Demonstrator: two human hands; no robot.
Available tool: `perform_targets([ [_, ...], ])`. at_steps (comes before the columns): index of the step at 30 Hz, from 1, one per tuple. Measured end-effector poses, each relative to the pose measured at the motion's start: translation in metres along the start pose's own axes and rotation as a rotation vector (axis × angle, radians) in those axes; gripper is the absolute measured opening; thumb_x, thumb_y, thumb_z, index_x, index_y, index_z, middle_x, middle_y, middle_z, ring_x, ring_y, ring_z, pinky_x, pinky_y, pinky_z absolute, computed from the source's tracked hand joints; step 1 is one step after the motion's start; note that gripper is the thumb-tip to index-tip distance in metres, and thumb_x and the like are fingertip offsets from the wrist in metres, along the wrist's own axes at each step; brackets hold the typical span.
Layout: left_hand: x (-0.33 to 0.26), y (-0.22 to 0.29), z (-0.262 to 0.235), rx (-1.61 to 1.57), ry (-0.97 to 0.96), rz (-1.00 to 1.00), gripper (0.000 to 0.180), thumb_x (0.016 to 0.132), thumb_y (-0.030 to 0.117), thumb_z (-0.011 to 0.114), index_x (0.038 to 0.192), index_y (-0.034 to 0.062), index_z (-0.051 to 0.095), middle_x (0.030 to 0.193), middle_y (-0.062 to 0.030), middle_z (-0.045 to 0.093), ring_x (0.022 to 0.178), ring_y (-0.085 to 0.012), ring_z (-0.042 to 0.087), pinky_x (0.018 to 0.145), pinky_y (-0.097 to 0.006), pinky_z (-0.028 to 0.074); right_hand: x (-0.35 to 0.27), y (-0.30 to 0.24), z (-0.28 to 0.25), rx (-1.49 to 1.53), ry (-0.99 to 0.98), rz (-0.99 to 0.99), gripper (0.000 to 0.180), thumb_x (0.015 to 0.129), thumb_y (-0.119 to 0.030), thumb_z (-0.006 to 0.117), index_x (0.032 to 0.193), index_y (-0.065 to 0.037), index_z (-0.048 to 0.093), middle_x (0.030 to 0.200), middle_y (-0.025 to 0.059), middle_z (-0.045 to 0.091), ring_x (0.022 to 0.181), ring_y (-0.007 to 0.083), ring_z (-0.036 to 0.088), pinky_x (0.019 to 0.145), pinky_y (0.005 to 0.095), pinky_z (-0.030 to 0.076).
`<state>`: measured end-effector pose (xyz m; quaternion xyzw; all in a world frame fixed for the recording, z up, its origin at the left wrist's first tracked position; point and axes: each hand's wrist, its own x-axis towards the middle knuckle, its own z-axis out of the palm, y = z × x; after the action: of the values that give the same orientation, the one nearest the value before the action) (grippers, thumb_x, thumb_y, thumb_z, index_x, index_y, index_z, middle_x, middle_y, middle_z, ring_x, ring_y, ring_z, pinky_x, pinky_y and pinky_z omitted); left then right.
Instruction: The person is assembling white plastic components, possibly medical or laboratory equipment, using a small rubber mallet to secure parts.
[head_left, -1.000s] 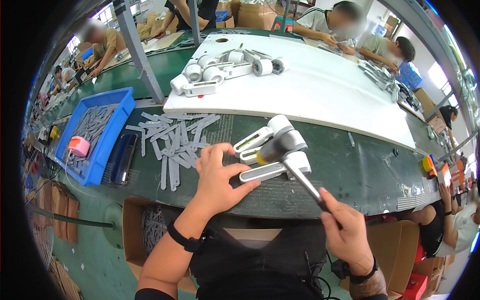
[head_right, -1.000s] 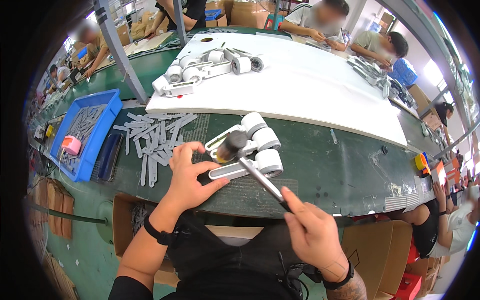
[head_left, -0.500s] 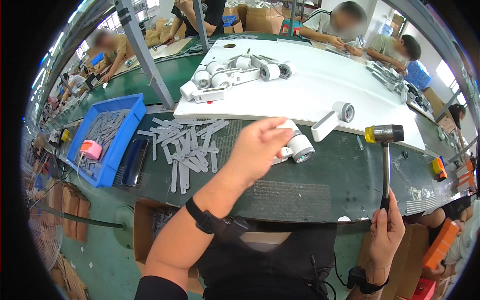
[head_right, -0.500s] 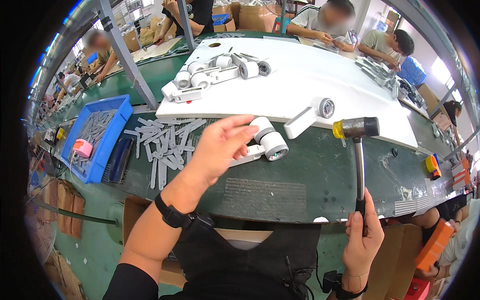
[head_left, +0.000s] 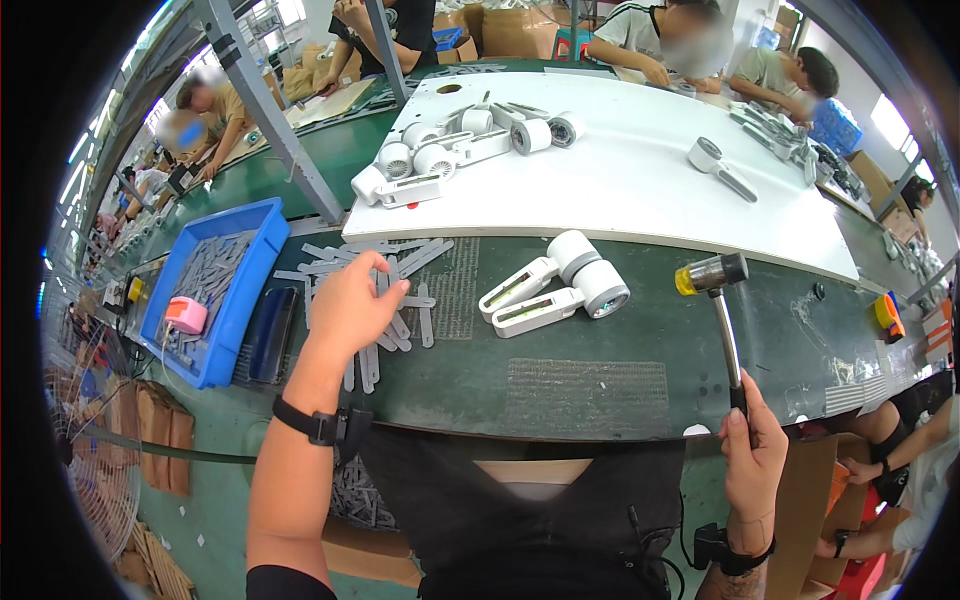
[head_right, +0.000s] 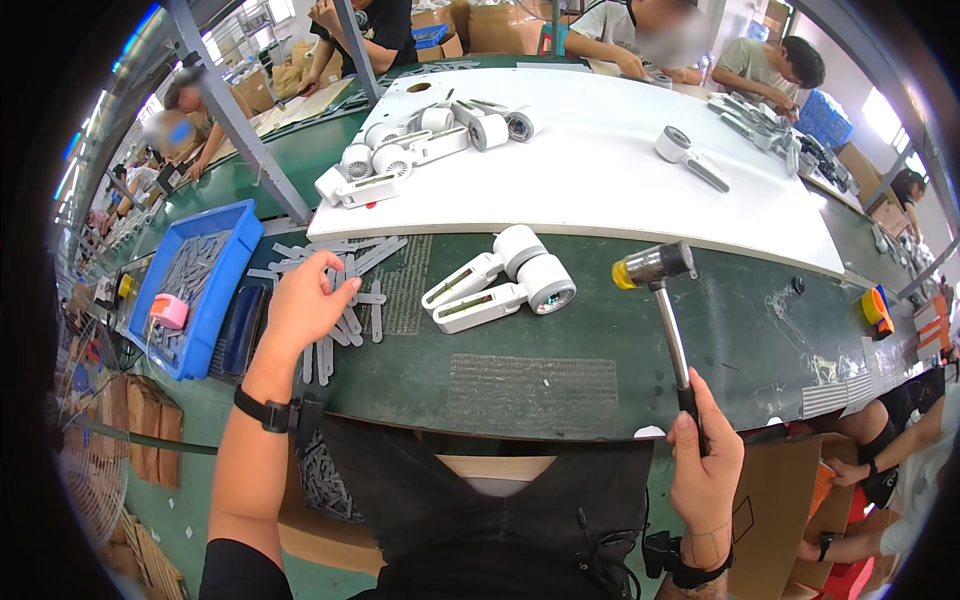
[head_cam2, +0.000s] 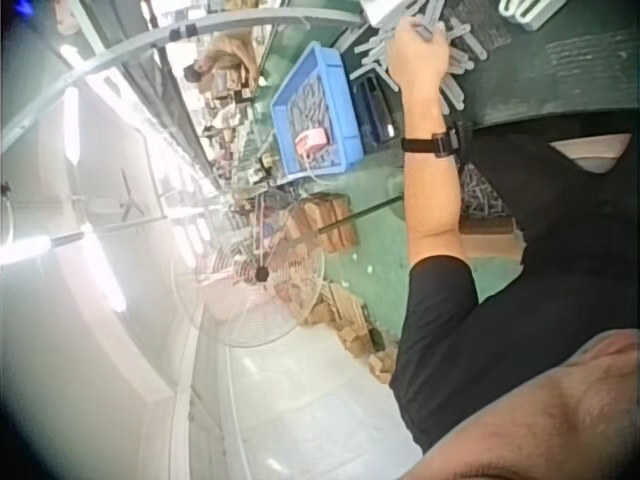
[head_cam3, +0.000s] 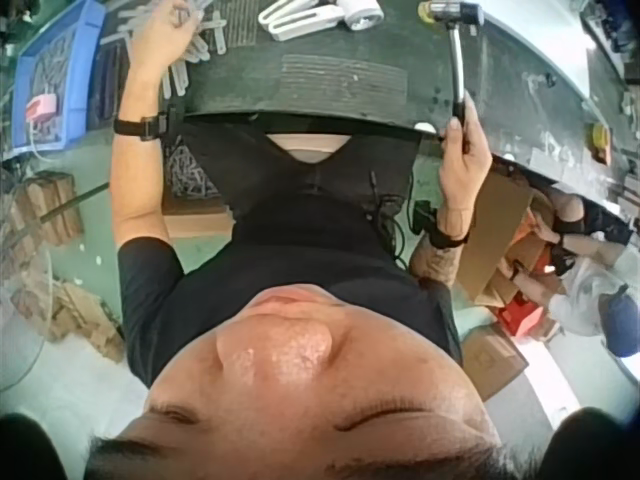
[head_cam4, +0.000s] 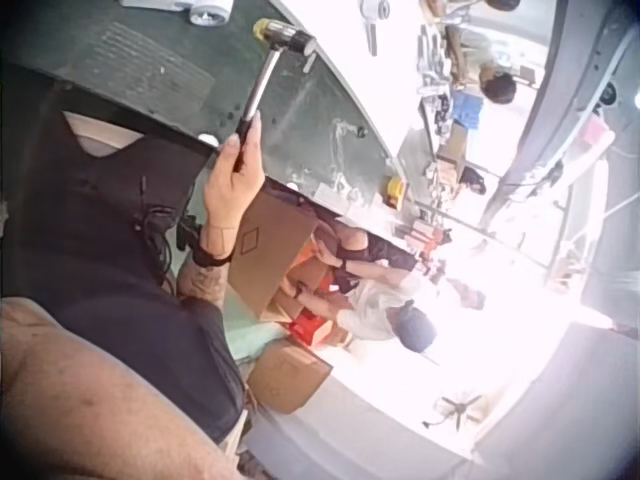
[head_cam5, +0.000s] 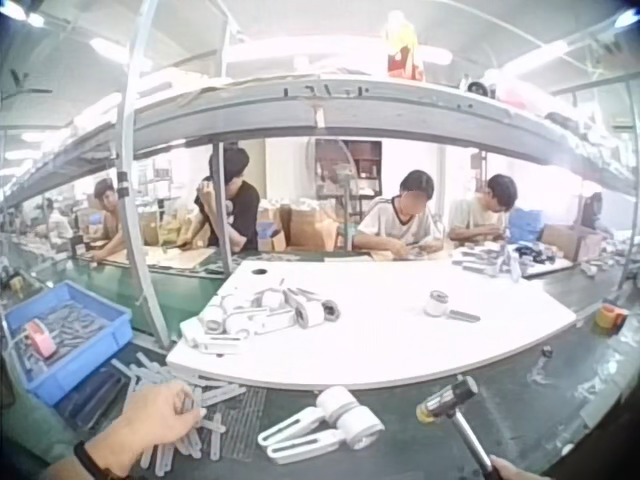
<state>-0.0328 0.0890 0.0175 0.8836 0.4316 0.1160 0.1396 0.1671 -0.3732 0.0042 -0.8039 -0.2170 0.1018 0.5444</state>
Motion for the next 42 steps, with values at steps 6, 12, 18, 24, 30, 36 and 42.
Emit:
perform_targets([
  [6,-0.006,-0.008,0.026,-0.025,-0.018,0.02,0.042,0.096,0.039,0.087,0.12,0.0054,0.079,0.087,-0.0107,0.077,0.086,-0.0315,0.078,0.075,-0.046,0.059,-0.003,0.0,0.006,-0.035,-0.029,-0.116,0.047,0.114,-0.009,0.064,0.16,0.002,0.063,0.089,-0.0025,0.063,0.078,0.0057,0.056,0.072,0.023,0.047],
  [12,-0.019,0.023,0.022,-0.064,-0.07,0.052,0.029,0.092,0.023,0.085,0.117,0.0078,0.083,0.075,-0.008,0.069,0.069,-0.0252,0.069,0.068,-0.042,0.055,-0.005,-0.001,0.007,-0.022,-0.014,-0.061,0.047,0.112,-0.005,0.066,0.159,0.002,0.065,0.089,-0.0013,0.063,0.081,0.0071,0.059,0.075,0.0247,0.05],
  [18,-0.014,0.021,0.027,0.189,-0.017,0.171,0.021,0.102,0.022,0.072,0.115,0.0099,0.083,0.095,-0.018,0.082,0.093,-0.0436,0.078,0.082,-0.056,0.059,-0.004,0.001,0.006,-0.055,0.0,-0.118,0.046,0.109,-0.002,0.067,0.155,0.001,0.068,0.083,0.0009,0.062,0.076,0.0075,0.056,0.074,0.0248,0.049],
  [24,-0.013,0.057,0.034,-0.773,-0.049,0.188,0.021,0.116,0.023,0.066,0.112,0.0037,0.074,0.09,-0.0069,0.08,0.079,-0.0183,0.076,0.07,-0.035,0.057,-0.003,0.002,0.004,-0.066,-0.015,-0.133,0.044,0.109,-0.002,0.068,0.152,0.0,0.07,0.084,0.0055,0.067,0.077,0.0101,0.06,0.076,0.0273,0.052],
  [30,-0.037,0.123,0.055,-0.797,0.019,0.386,0.013,0.106,0.004,0.074,0.119,0.0031,0.072,0.094,-0.0119,0.08,0.078,-0.0223,0.076,0.072,-0.036,0.059,-0.002,0.004,0.005,-0.068,-0.027,-0.125,0.045,0.107,-0.001,0.07,0.152,0.001,0.069,0.095,0.0121,0.077,0.081,0.0127,0.066,0.082,0.0286,0.055],
  [36,-0.033,0.122,0.082,-0.387,0.263,0.759,0.013,0.102,0.006,0.077,0.113,0.0006,0.08,0.106,-0.0139,0.08,0.095,-0.0352,0.078,0.085,-0.042,0.061,-0.001,0.007,0.004,-0.087,-0.028,-0.129,0.045,0.108,-0.002,0.069,0.152,0.001,0.069,0.102,0.0165,0.081,0.085,0.0169,0.073,0.086,0.0305,0.058],
  [42,-0.04,0.133,0.099,-0.368,0.372,0.631,0.011,0.097,0.007,0.083,0.107,0.0022,0.084,0.095,-0.0111,0.077,0.085,-0.0321,0.073,0.077,-0.041,0.058,0.009,-0.003,0.012,-0.089,-0.054,-0.091,0.046,0.108,-0.002,0.069,0.153,-0.001,0.069,0.095,0.0153,0.078,0.082,0.0164,0.072,0.081,0.0305,0.057],
])
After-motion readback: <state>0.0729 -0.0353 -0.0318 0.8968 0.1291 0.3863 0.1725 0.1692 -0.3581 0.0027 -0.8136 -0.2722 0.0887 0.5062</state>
